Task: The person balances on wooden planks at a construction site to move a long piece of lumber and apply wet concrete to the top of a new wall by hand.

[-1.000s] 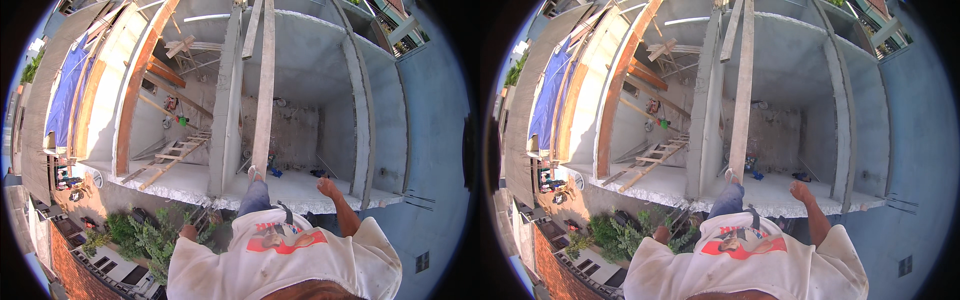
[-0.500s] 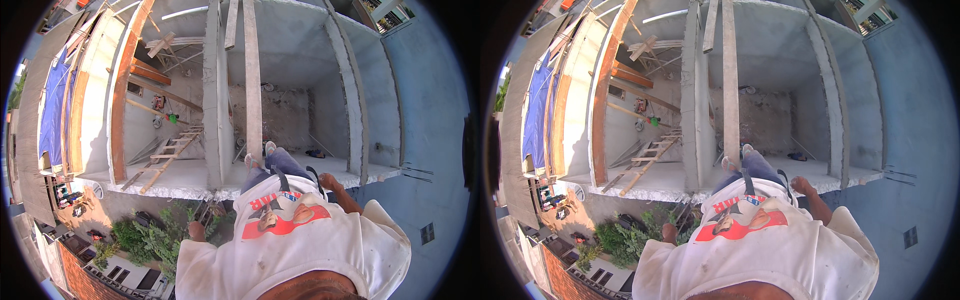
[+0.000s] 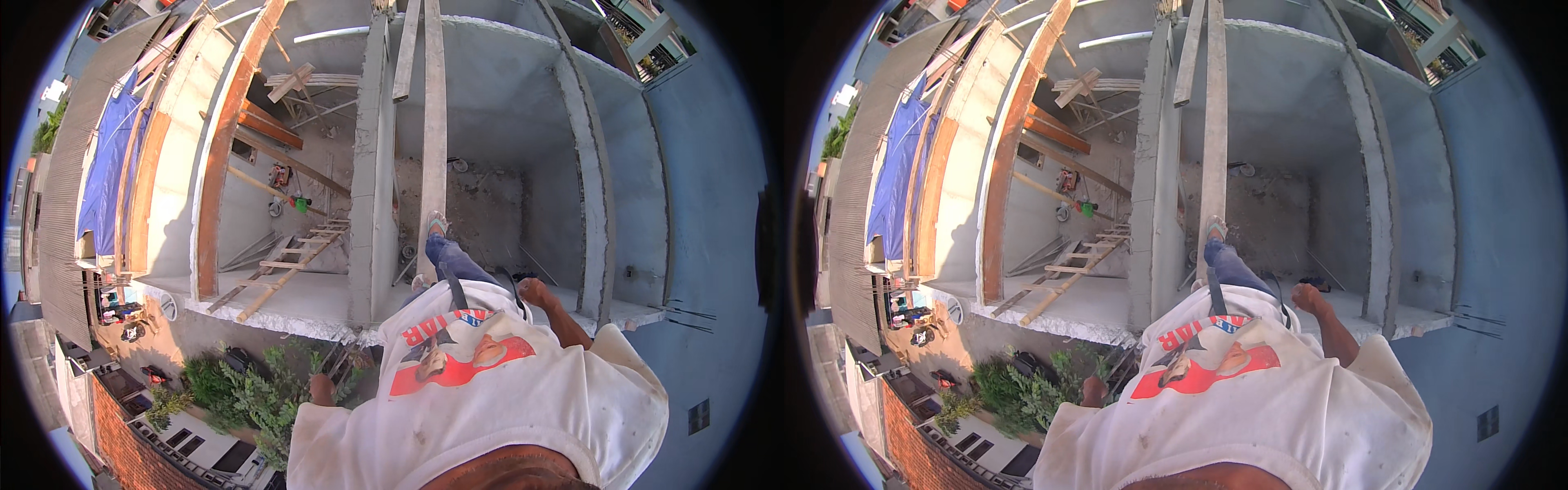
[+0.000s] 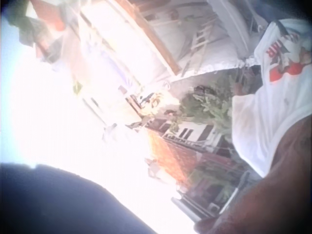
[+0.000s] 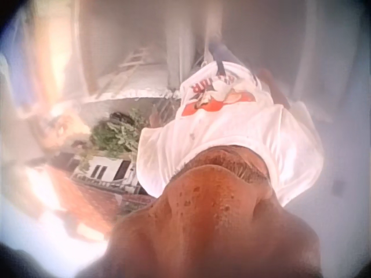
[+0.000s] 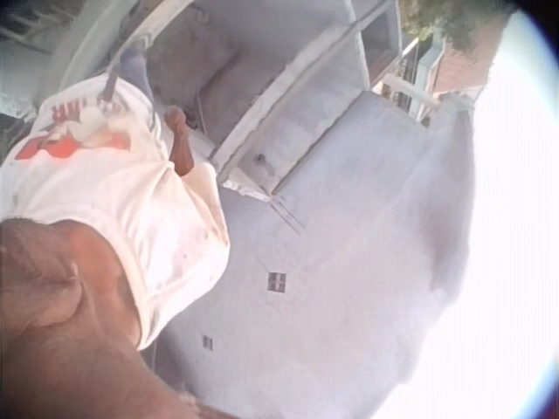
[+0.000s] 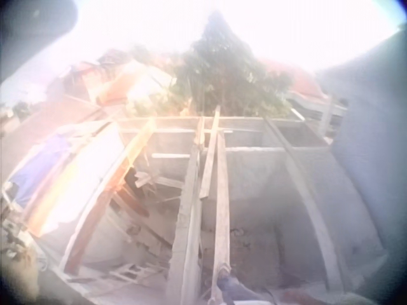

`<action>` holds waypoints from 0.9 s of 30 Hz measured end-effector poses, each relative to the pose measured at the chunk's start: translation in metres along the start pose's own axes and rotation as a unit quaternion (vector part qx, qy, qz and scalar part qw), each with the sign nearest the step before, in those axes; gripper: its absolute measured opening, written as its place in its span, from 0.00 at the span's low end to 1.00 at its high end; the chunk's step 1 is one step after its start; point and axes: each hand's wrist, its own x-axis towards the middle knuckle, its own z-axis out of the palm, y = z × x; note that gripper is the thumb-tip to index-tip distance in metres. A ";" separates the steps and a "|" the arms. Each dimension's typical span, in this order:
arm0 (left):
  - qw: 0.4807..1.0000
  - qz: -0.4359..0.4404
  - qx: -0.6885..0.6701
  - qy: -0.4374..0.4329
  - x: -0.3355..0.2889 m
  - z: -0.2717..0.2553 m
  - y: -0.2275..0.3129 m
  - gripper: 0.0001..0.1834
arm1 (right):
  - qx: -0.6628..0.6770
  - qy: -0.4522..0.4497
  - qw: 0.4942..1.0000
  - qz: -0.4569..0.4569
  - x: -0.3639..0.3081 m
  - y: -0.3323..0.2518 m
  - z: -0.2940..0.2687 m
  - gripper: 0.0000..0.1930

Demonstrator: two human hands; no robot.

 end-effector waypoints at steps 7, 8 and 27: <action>0.995 -0.059 -0.073 0.036 -0.004 0.017 0.004 0.12 | -0.030 -0.031 0.999 -0.022 0.030 -0.026 -0.034 0.17; 0.998 -0.038 -0.036 0.023 -0.002 0.020 0.009 0.12 | -0.020 -0.031 0.999 0.001 0.031 -0.030 -0.041 0.17; 0.932 0.265 0.188 0.163 0.055 -0.033 0.058 0.12 | -0.016 -0.026 0.999 -0.039 0.040 -0.055 -0.033 0.18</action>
